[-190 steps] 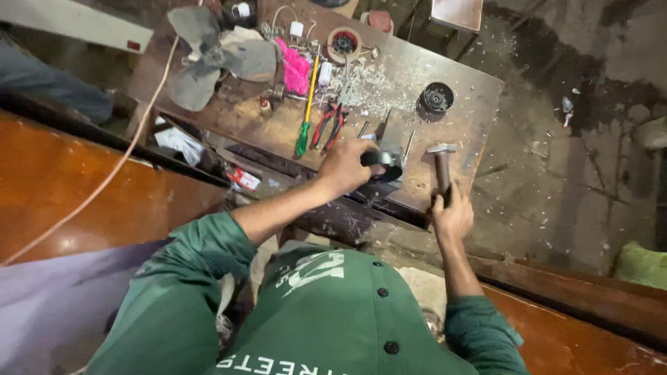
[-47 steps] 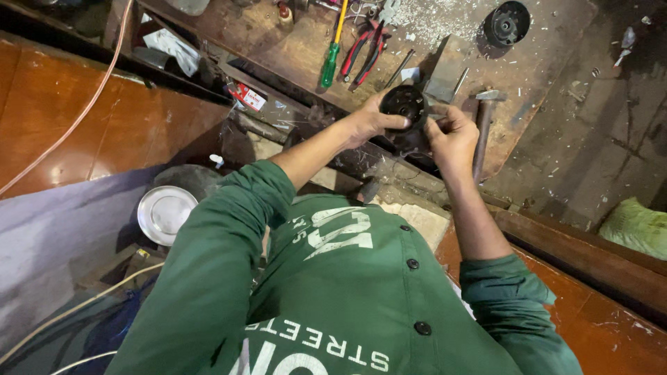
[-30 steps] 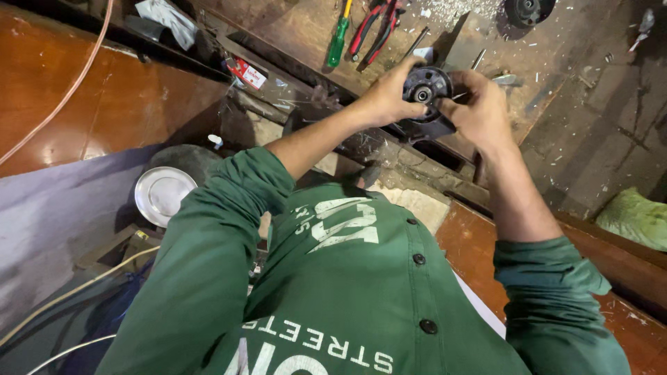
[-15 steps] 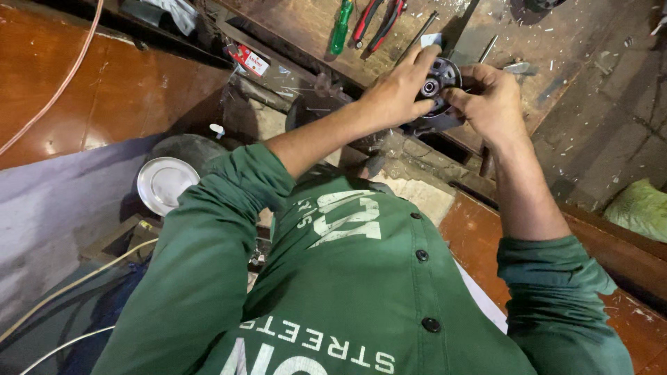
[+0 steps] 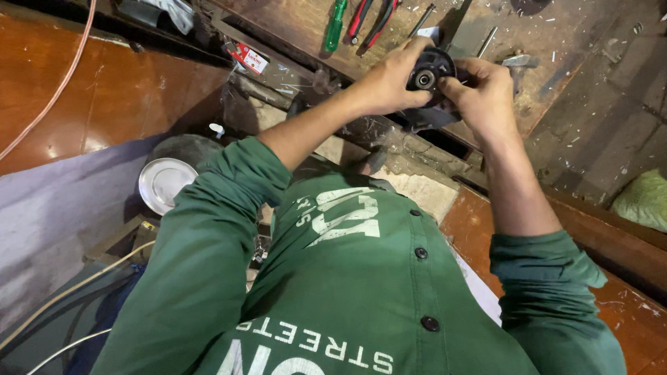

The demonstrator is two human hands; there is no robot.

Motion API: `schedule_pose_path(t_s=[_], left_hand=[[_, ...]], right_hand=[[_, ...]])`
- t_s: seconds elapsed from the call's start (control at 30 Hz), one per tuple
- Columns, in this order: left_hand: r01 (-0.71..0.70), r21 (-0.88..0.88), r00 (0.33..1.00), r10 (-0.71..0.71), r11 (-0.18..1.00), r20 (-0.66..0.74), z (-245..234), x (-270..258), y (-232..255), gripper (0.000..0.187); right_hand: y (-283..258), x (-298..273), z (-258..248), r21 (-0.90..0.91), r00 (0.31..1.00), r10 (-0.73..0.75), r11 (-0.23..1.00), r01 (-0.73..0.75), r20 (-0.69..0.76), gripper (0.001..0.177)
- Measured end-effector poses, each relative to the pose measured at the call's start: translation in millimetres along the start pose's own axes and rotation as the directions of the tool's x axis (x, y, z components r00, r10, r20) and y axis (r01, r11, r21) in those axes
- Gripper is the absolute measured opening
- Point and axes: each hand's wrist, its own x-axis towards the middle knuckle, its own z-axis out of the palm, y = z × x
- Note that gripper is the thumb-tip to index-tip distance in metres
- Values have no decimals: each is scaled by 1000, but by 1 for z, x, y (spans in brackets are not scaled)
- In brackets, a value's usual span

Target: The person handles a green cylindrical object, then uses a hammer to strike a dark circular mechanical part on a workbench. The person repeatedly repositions the part and continues hammering it while holding it with the other hand.

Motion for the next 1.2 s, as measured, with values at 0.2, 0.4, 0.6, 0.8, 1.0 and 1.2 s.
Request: schedule_pose_path(t_s=[0.2,0.4,0.6,0.8,1.0,1.2], left_hand=[[4,-72,1000,-4,997,1,1,3,-5,70],[48,7,996,-47,999,-72,12,10,-6,70],[96,-25,990,-98,995,-100,13,12,0,66],[239,19,965,-235,971,-114,15,17,16,69],[301,46,951,-296,953,-84,8,22,28,58],[301,102,952,-292,948,-95,6,23,35,59]], right_hand=[[5,8,-2,106,992,114,987,-118,48,23],[24,19,-5,149,987,112,980,-129,119,11],[27,24,-6,109,980,145,981,-160,133,13],[13,24,-6,24,976,164,985,-170,142,18],[7,19,-13,57,973,122,989,-136,194,14],[101,-5,-53,-201,903,-153,977,77,-400,34]])
